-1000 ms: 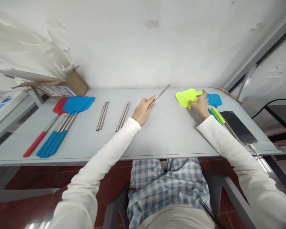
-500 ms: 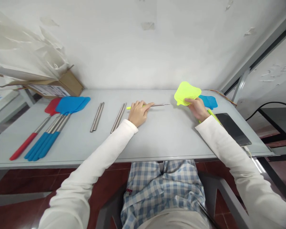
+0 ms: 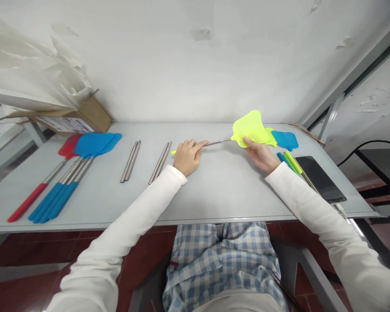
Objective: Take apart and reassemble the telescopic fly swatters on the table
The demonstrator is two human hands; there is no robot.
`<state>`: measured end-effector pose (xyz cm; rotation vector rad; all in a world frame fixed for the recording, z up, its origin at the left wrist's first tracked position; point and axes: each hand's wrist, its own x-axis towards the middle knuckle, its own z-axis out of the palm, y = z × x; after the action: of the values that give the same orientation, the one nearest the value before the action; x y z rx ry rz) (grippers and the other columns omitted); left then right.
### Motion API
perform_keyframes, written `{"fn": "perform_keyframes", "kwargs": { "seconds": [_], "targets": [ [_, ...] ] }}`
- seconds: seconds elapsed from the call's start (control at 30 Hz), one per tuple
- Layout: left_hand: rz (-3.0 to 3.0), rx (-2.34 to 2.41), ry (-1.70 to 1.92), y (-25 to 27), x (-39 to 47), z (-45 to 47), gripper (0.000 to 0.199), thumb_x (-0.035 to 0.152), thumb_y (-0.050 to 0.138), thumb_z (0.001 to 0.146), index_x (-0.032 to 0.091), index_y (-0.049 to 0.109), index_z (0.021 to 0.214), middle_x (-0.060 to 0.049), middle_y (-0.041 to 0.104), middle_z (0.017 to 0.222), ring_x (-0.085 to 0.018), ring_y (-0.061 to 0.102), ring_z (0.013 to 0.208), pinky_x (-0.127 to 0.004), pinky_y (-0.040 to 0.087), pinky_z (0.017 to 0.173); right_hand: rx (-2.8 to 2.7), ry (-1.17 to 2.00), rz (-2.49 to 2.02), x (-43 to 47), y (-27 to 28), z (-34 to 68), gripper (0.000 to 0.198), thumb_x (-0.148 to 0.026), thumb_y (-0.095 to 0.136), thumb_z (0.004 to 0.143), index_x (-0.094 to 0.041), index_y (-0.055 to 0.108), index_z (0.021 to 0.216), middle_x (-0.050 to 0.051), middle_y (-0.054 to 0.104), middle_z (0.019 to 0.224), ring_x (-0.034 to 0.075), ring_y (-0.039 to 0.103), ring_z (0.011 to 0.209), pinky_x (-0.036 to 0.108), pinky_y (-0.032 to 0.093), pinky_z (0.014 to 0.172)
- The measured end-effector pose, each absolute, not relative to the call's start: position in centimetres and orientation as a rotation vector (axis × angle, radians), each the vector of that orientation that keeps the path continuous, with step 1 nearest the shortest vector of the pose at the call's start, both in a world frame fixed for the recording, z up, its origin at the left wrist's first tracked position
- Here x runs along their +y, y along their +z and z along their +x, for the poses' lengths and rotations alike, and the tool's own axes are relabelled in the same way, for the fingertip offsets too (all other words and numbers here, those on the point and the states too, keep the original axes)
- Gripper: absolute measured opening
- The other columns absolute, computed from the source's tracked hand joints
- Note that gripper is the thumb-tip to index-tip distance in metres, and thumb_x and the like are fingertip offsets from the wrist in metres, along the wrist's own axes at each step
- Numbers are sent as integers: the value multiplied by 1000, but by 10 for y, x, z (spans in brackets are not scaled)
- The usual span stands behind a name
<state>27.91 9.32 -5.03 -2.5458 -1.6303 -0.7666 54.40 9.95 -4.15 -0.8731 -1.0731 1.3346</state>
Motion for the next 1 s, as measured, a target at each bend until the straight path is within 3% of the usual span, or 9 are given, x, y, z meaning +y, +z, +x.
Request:
{"fn": "perform_keyframes", "kwargs": {
  "seconds": [1.0],
  "targets": [
    [-2603,-1608,-952,-47,87,282,42,31,35,98,23,66,125,-7,64,88,-21,59,86,-31,43,79,-1078,1308,-912,100,-45,545,41,-37,81,70,-33,67,108,-4,68,125,20,55,129,36,46,113]
  ]
}}
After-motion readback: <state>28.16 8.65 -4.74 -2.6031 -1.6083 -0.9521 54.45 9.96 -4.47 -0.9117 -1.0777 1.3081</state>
